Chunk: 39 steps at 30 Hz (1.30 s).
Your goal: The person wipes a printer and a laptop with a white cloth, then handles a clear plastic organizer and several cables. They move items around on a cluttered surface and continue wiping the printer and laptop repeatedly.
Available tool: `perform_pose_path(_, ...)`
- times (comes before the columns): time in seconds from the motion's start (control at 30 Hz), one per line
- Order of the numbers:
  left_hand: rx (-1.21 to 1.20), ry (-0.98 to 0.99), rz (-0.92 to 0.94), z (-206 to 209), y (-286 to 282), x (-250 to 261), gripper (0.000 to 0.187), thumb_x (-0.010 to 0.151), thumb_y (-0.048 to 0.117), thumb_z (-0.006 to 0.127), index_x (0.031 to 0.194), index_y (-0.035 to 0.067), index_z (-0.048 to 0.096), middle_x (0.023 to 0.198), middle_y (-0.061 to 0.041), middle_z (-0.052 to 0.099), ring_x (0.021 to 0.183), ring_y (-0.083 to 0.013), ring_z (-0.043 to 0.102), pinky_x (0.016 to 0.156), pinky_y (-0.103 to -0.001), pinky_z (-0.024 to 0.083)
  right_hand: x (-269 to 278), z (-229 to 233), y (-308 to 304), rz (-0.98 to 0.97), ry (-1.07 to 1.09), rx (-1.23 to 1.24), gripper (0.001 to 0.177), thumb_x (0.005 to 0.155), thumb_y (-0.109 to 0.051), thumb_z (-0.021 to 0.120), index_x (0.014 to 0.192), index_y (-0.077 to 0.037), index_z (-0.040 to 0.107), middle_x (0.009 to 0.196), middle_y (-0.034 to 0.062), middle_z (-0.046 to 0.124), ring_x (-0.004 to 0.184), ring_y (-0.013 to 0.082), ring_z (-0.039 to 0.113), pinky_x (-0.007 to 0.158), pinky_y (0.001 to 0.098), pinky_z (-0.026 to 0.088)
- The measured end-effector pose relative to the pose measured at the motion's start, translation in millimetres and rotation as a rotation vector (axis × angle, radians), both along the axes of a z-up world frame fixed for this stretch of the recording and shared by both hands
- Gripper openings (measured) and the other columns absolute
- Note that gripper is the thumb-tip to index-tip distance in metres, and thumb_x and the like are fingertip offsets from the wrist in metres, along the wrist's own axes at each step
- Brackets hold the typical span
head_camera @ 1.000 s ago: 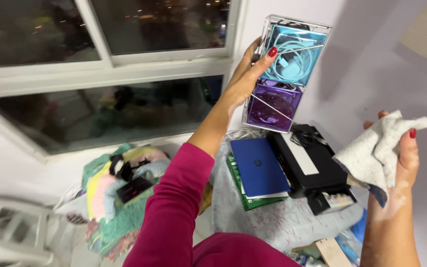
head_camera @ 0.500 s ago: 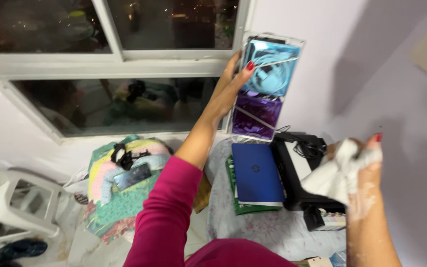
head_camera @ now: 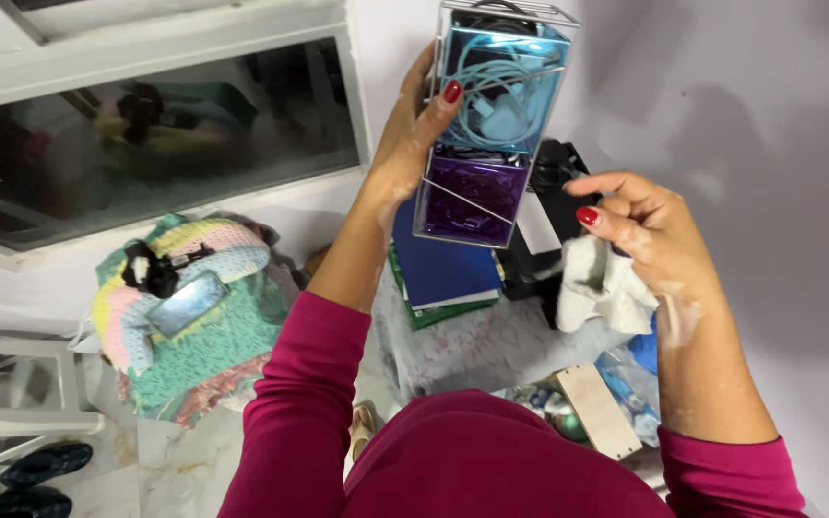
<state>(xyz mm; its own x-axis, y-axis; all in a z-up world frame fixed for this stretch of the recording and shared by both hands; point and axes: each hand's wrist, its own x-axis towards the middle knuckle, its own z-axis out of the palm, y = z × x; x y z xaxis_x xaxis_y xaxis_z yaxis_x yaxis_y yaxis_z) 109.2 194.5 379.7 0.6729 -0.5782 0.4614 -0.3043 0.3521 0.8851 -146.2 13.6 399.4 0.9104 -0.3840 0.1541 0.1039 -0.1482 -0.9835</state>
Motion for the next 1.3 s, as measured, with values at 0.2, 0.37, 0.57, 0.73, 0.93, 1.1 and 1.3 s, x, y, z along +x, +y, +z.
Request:
perform_pose_path(0.2, 0.149, -0.013, -0.008, -21.1, -39.3, -31.0, 0.144, 0.058, 0.102, 0.05, 0.166, 0.012, 0.023, 0.155, -0.034, 0.043, 0.145, -0.0501, 0.041, 0.115, -0.062, 0.036, -13.6, -10.1, -38.6, -0.044, 0.022, -0.17, 0.079, 0.081, -0.022, 0.084, 0.151, -0.008, 0.052, 0.136, 0.0026, 0.066, 0.096, 0.0147, 0.068, 0.08, 0.0237, 0.054)
perform_pose_path(0.37, 0.13, -0.198, -0.067, -63.6, -54.5, -73.5, 0.125, 0.079, 0.09, 0.06, 0.169, 0.012, 0.022, 0.174, -0.029, 0.028, 0.162, -0.0435, 0.027, 0.132, -0.051, 0.026, -29.0, -51.8, -80.6, 0.032, 0.15, -0.162, 0.098, 0.074, -0.036, 0.088, 0.153, 0.003, 0.046, 0.14, 0.0129, 0.059, 0.11, 0.0224, 0.066, 0.092, 0.0335, 0.056)
perform_pose_path(0.57, 0.19, -0.171, -0.141, -144.8, -71.4, -120.6, 0.124, 0.079, 0.086, 0.06, 0.168, 0.008, 0.024, 0.164, -0.027, 0.04, 0.155, -0.042, 0.037, 0.131, -0.05, 0.031, -57.7, -122.1, -124.2, 0.007, 0.477, -0.166, 0.1, 0.067, -0.015, 0.084, 0.156, 0.0, 0.04, 0.12, 0.0205, 0.072, 0.111, 0.033, 0.069, 0.101, 0.0406, 0.054)
perform_pose_path(0.73, 0.261, -0.136, -0.183, -202.0, -73.1, -150.9, 0.126, 0.076, 0.083, 0.063, 0.17, 0.011, 0.02, 0.165, -0.028, 0.036, 0.155, -0.0468, 0.035, 0.129, -0.054, 0.028, -83.6, -194.7, -150.5, 0.002, 0.762, -0.079, 0.092, 0.066, -0.004, 0.082, 0.151, -0.003, 0.045, 0.116, 0.0203, 0.074, 0.108, 0.0343, 0.071, 0.099, 0.0429, 0.055)
perform_pose_path(0.93, 0.461, -0.116, -0.392, -246.5, -71.4, -153.7, 0.133, 0.067, 0.066, 0.076, 0.17, 0.018, 0.008, 0.17, -0.028, 0.02, 0.153, -0.047, 0.026, 0.122, -0.054, 0.027, -107.7, -276.2, -157.0, 0.18, 0.458, -0.139, 0.099, 0.066, -0.008, 0.084, 0.151, 0.002, 0.034, 0.115, 0.0201, 0.073, 0.103, 0.0329, 0.074, 0.09, 0.0424, 0.058)
perform_pose_path(1.1, 0.446, -0.305, -0.48, -279.8, -78.2, -144.7, 0.134, 0.074, 0.041, 0.091, 0.162, 0.017, -0.007, 0.173, -0.028, 0.01, 0.153, -0.044, 0.026, 0.12, -0.049, 0.034, -94.9, -295.1, -120.6, 0.131, 0.419, -0.645, 0.106, 0.054, -0.019, 0.095, 0.14, 0.004, 0.037, 0.109, 0.0159, 0.077, 0.103, 0.0249, 0.077, 0.092, 0.0371, 0.059)
perform_pose_path(1.3, 0.671, -0.159, -0.532, -309.3, -106.7, -145.8, 0.13, 0.073, 0.014, 0.083, 0.164, 0.031, -0.008, 0.16, -0.02, 0.041, 0.125, -0.0377, 0.062, 0.098, -0.044, 0.053, -85.3, -274.2, -72.0, -0.167, 0.577, -0.401, 0.097, 0.06, -0.012, 0.09, 0.141, 0.007, 0.04, 0.112, 0.0232, 0.071, 0.096, 0.0351, 0.077, 0.079, 0.0394, 0.066)
